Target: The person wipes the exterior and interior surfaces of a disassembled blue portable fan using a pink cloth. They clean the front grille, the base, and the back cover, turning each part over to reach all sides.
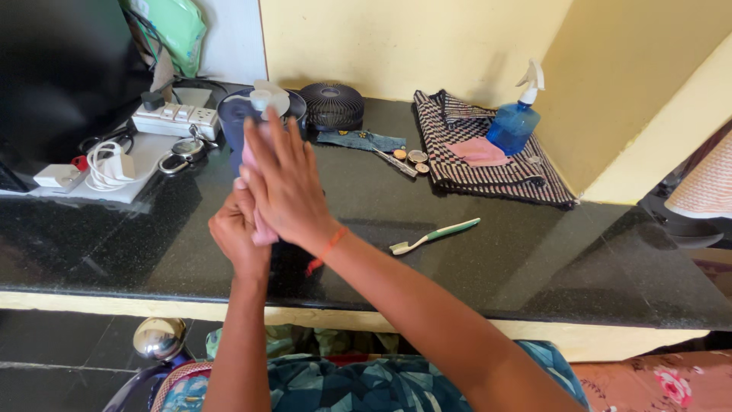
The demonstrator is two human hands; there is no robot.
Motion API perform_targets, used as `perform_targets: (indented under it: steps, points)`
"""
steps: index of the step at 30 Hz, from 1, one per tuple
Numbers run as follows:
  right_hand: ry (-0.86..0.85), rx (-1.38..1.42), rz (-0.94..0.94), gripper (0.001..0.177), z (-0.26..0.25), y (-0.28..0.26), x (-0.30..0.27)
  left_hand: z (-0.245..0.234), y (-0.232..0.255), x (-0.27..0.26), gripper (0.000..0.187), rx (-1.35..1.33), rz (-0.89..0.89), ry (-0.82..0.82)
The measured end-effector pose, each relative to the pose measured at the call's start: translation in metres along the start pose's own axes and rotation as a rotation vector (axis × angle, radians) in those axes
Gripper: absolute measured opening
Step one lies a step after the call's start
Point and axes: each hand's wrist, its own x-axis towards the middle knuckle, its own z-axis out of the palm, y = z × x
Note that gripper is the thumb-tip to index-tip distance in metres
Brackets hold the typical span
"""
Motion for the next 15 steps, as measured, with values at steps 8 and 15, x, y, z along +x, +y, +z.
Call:
perform_targets:
  steps: [8,15]
  points:
    - [0.044,0.248,0.084,0.059,0.035,0.029,0.043,0.001,-0.028,-0.009,0.048,0.164,0.192,-0.023]
    - [-0.046,0.208,-0.235,0.063,-0.004,-0.002,-0.018,-0.020,-0.009,0.011,0.049,0.063,0.021,0.122]
